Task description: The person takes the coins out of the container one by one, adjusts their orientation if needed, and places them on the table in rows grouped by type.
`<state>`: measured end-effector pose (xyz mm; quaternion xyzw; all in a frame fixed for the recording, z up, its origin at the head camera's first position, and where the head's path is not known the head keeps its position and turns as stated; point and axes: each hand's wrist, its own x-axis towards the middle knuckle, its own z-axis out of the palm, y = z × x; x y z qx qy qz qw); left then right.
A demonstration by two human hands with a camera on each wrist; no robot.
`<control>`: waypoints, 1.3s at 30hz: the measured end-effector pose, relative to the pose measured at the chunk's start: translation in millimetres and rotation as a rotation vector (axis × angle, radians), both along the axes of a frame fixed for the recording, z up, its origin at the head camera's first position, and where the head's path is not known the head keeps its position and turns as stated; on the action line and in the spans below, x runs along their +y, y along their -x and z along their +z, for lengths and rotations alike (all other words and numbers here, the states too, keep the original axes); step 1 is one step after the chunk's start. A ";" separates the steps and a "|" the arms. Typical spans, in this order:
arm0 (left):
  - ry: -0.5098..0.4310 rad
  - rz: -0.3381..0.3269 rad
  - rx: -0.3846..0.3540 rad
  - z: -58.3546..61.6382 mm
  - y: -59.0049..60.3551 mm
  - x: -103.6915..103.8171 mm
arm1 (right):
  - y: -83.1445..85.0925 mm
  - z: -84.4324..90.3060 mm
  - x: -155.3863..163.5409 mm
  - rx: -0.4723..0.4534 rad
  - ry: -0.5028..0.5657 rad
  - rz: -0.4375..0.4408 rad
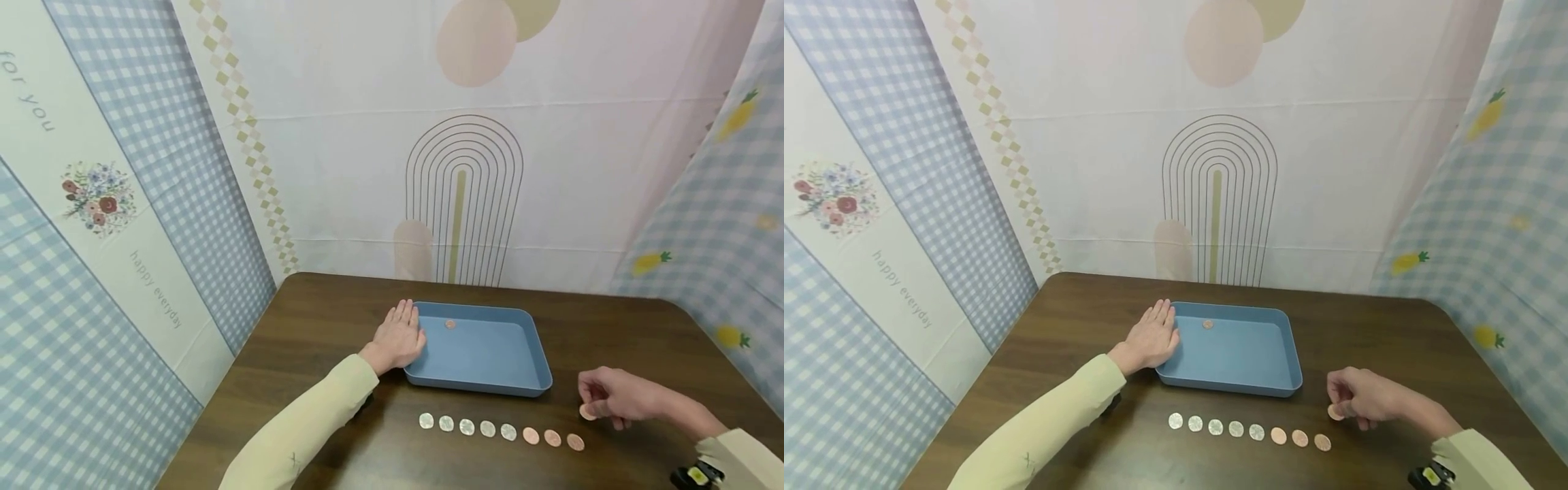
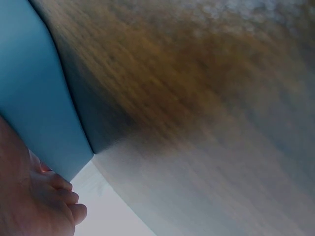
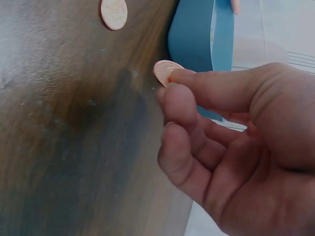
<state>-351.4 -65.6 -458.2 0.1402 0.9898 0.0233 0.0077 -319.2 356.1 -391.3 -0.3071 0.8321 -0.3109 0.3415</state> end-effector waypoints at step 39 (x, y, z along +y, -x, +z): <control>-0.004 0.044 -0.024 5.7 12.5 9.8 | 28.7 -14.1 19.2 -0.187 -0.012 0.061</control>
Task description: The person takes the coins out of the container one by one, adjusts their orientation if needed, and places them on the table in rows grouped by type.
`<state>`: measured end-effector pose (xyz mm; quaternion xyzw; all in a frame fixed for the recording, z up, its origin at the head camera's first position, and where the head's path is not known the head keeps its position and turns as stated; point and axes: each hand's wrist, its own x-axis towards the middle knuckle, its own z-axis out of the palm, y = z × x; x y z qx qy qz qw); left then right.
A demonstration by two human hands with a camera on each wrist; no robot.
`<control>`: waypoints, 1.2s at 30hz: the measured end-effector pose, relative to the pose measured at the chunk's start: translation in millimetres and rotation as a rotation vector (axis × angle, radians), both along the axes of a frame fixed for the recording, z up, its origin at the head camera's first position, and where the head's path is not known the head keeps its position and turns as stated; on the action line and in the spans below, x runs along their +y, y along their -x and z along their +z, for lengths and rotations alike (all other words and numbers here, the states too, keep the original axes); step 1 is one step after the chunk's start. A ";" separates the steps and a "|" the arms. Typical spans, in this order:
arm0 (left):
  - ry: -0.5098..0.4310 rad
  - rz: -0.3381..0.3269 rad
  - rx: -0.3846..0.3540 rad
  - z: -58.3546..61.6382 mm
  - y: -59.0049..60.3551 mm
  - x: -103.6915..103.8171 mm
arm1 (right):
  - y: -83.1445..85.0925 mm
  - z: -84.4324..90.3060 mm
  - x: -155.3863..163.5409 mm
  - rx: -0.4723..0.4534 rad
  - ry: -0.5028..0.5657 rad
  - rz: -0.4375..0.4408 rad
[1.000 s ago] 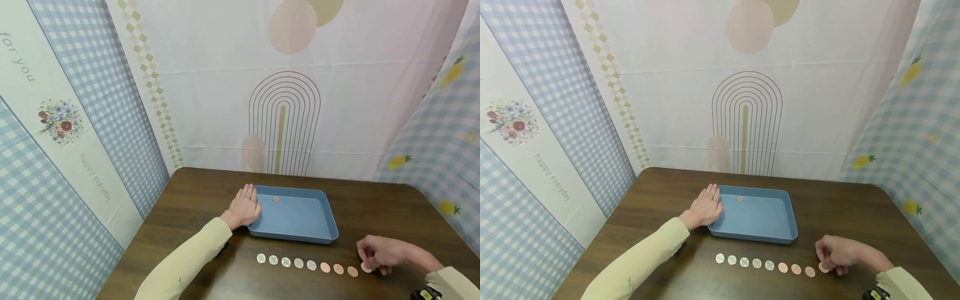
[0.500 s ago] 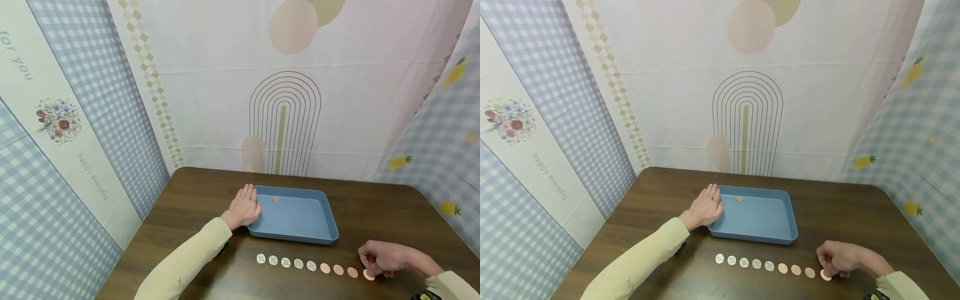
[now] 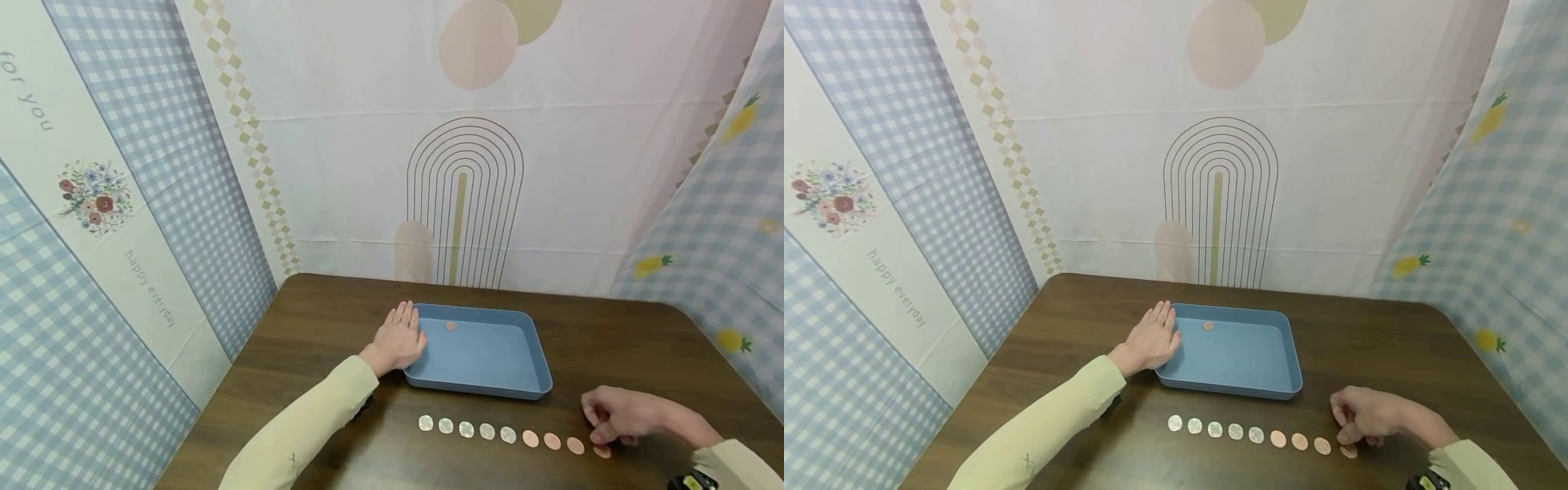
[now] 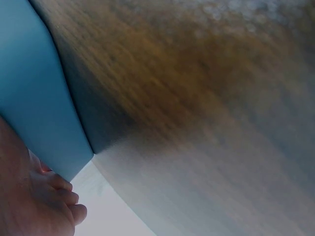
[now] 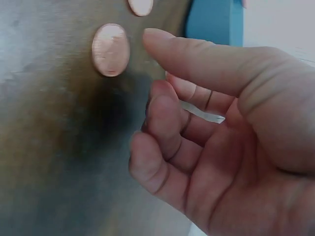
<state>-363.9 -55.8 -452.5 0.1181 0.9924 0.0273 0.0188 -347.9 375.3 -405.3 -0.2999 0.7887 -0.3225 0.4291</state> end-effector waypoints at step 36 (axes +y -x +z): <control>-0.012 -0.058 0.017 -4.3 -20.9 -16.3 | 12.5 45.7 -115.8 0.464 -0.072 -0.063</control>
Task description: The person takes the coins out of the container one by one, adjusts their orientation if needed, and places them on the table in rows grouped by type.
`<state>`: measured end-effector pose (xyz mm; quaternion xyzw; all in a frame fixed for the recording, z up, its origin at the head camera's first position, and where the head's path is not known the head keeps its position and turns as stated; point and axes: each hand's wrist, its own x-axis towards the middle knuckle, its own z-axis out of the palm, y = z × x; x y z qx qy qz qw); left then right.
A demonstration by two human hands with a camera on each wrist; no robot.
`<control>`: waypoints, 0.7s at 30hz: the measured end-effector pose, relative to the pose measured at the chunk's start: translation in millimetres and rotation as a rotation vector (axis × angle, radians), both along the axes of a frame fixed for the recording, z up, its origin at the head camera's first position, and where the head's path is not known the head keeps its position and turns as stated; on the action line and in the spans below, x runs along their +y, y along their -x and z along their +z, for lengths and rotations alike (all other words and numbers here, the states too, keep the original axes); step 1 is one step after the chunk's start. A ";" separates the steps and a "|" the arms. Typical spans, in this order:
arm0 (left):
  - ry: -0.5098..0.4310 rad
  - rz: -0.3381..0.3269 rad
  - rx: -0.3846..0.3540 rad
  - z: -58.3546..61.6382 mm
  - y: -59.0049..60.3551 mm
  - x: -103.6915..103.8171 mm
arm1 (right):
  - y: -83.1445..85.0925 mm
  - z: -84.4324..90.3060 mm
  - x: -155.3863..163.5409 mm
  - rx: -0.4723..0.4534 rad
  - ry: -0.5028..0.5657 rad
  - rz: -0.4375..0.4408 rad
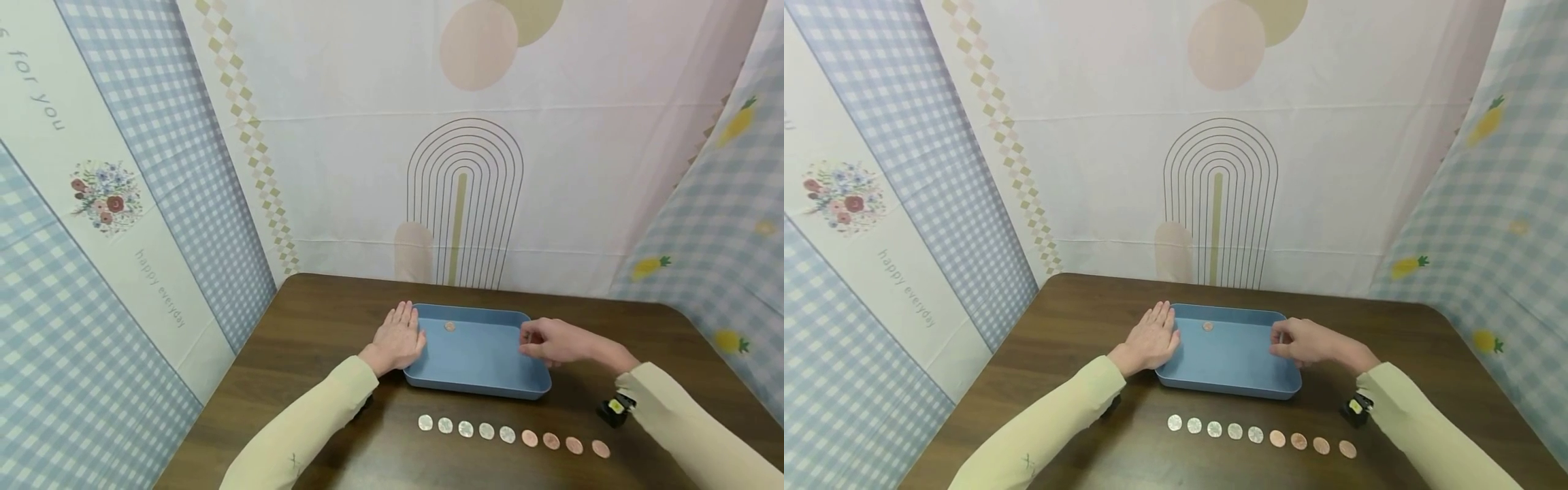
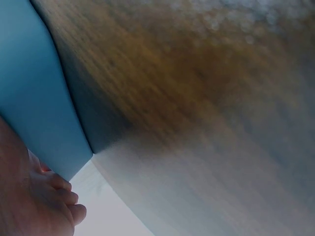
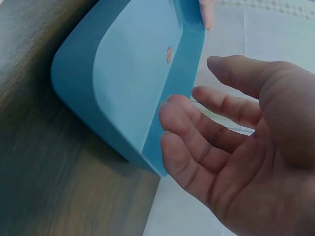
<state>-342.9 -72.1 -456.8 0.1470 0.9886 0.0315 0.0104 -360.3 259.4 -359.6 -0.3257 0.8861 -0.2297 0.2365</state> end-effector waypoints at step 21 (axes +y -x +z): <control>0.004 -0.017 -0.012 -1.8 -6.5 -4.9 | 15.2 -22.8 -72.6 0.079 0.024 -0.077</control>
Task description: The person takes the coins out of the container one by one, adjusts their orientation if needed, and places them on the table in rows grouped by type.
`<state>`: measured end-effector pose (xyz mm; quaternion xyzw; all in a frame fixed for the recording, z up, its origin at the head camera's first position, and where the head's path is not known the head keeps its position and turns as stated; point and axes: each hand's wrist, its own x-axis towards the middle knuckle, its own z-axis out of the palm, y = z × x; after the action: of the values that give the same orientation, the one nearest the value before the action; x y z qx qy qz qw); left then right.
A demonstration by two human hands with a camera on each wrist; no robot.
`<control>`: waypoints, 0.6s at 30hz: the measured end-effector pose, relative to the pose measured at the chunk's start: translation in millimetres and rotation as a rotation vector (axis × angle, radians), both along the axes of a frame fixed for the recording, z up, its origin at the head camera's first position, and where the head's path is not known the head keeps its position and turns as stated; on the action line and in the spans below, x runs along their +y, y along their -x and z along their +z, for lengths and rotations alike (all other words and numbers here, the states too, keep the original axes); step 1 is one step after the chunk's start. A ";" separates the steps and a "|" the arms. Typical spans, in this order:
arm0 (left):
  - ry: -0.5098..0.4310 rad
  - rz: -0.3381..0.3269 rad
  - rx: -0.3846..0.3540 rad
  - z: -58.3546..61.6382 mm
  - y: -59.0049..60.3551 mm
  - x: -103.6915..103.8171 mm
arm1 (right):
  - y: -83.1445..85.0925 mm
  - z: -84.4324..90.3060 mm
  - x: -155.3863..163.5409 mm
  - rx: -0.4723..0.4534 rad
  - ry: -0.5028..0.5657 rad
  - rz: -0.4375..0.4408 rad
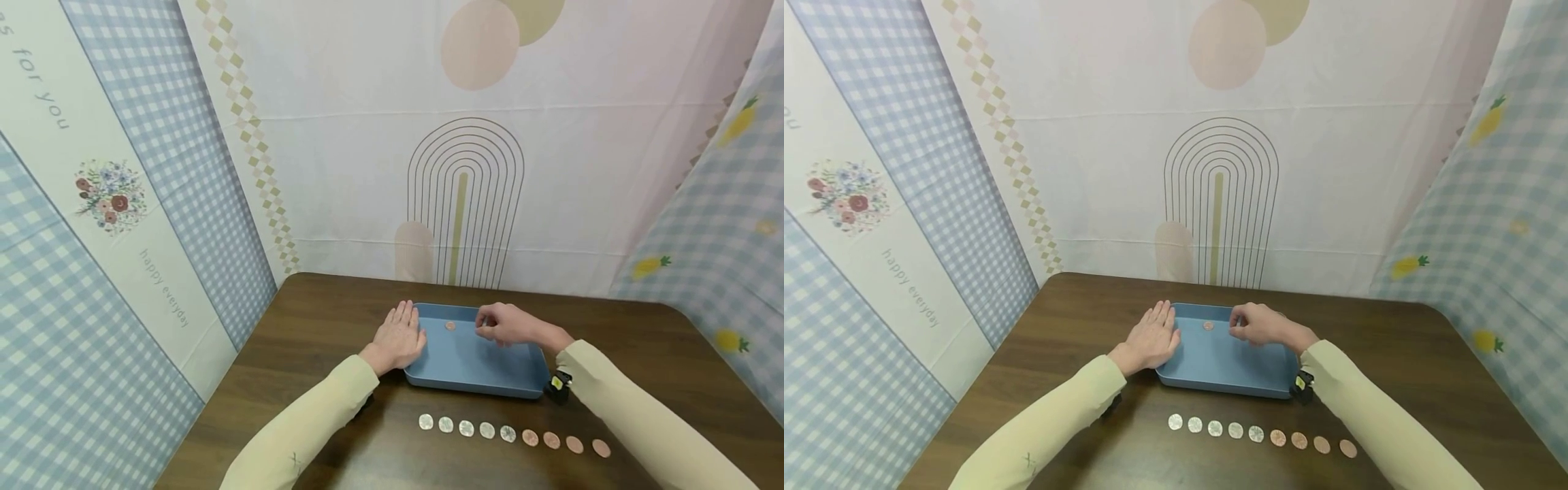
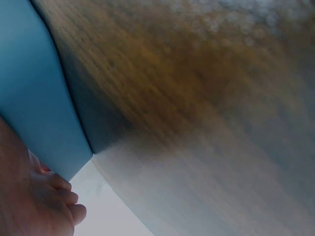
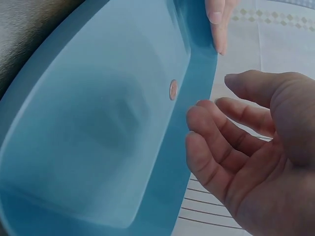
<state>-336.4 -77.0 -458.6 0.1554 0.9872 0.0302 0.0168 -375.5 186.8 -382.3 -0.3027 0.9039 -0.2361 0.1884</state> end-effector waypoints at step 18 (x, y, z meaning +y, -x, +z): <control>0.000 -0.015 0.018 -0.2 -3.7 -3.4 | 21.4 -29.5 -35.8 -0.015 -0.037 -0.121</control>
<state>-332.7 -80.4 -458.9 0.1629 0.9862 0.0289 0.0084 -396.9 151.0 -411.9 -0.2421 0.9234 -0.2325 0.1859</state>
